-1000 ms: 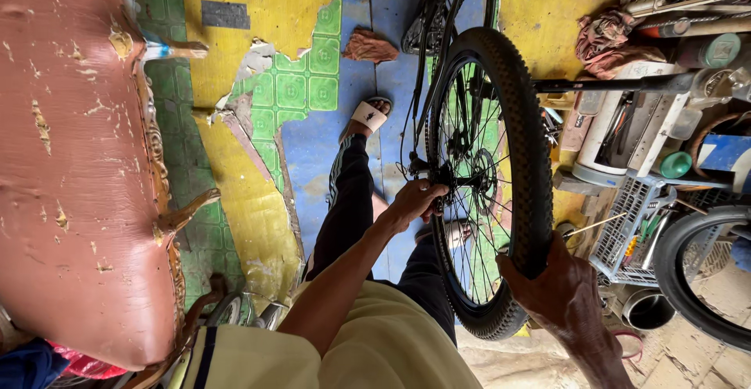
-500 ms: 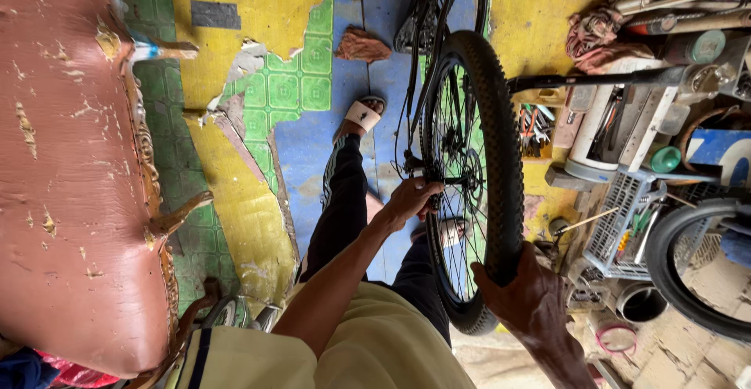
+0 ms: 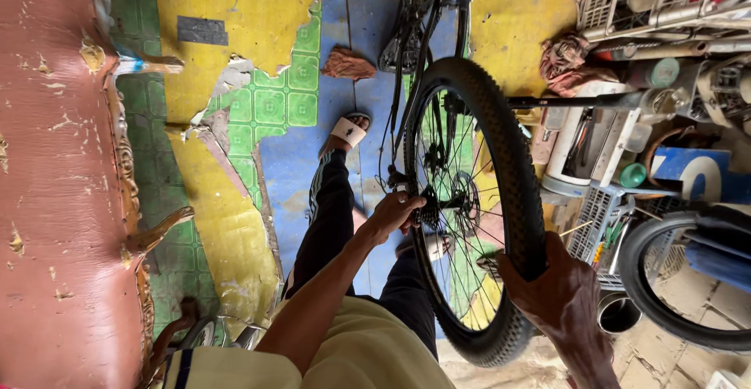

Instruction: The person works on a bicycle turned upside down on the floor. They hold the rear wheel, manipulate the chain and derailleur, pick a socket from a red socket case, use a ratchet on the derailleur area, then reposition the wheel and work the chain by hand.

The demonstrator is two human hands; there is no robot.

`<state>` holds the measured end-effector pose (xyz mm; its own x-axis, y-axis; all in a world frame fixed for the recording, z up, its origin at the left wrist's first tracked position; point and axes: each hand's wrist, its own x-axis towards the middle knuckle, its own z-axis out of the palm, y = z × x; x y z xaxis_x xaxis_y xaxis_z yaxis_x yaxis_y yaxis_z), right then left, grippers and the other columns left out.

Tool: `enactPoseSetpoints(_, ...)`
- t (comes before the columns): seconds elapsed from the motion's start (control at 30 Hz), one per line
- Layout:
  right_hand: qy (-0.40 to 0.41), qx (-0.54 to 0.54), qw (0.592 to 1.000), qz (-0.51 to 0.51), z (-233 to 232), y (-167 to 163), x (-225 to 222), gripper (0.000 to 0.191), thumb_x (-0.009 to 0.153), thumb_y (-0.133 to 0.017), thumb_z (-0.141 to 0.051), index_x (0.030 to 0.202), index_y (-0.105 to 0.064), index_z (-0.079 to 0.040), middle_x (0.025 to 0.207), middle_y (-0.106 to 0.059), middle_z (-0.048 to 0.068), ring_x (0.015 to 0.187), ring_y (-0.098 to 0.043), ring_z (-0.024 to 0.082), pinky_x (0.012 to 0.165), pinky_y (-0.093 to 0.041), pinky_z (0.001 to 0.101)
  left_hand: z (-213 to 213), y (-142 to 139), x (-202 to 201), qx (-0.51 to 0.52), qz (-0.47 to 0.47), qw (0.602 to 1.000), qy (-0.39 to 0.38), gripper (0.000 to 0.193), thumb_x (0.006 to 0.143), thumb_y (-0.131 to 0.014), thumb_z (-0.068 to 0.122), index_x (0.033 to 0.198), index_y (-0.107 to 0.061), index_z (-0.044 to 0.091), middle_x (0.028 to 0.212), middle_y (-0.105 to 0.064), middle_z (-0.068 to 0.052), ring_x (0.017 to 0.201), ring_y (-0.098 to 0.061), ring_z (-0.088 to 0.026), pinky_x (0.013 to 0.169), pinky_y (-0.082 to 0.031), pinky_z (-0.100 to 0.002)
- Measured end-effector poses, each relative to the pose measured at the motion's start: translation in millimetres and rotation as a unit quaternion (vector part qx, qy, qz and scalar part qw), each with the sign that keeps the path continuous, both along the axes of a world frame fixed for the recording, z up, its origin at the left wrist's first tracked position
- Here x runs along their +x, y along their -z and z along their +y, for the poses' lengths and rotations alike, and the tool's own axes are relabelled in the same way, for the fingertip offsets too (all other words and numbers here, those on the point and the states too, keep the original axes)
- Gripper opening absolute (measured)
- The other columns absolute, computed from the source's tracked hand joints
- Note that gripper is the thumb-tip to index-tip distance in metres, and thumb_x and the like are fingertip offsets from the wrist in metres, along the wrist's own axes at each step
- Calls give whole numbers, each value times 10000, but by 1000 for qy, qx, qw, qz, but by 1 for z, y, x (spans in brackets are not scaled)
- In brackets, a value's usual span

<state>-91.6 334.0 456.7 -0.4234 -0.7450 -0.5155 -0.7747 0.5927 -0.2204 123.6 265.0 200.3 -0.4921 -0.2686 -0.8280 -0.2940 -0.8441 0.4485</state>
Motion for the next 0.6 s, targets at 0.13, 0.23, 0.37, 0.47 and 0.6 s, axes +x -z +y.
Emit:
enactPoseSetpoints(0.13,-15,-10,1000,-15,-7,-10,-9,440,750,-800,-435,866,-644,-40,546,-672,94,364,-622,220,421,-546,392,-4,-3,2,12,-36,999,23,477,952,-692,394,1142,-658,-41,515,-475,-40,422,-496,-152,502,-484,-361)
enactPoseSetpoints(0.23,-10,-10,1000,15,-10,-19,-17,476,731,-858,-457,865,-674,-39,583,-687,111,394,-632,237,433,-537,418,-5,-5,2,7,-34,999,32,459,943,-677,403,1121,-656,-20,522,-489,-36,421,-500,-152,479,-461,-353)
enactPoseSetpoints(0.37,-35,-43,998,-22,-11,-30,-27,463,711,-834,-406,860,-654,-7,613,-710,103,425,-667,198,453,-560,398,-1,-2,2,-7,-32,999,33,461,960,-678,410,1047,-649,-42,546,-527,-37,446,-510,-140,463,-442,-354)
enactPoseSetpoints(0.47,-28,-28,998,-40,-14,-31,-32,449,717,-841,-389,869,-658,-7,629,-725,101,424,-682,189,441,-571,394,1,2,2,-4,-34,999,32,445,957,-672,424,1041,-627,-10,615,-589,-43,461,-500,-144,463,-430,-355)
enactPoseSetpoints(0.6,-6,40,999,-31,-18,-25,-37,442,754,-873,-390,865,-668,-14,597,-717,124,415,-661,213,452,-562,409,6,4,5,-33,-18,998,44,451,969,-679,418,1075,-626,-17,641,-551,-117,475,-516,-163,479,-459,-349)
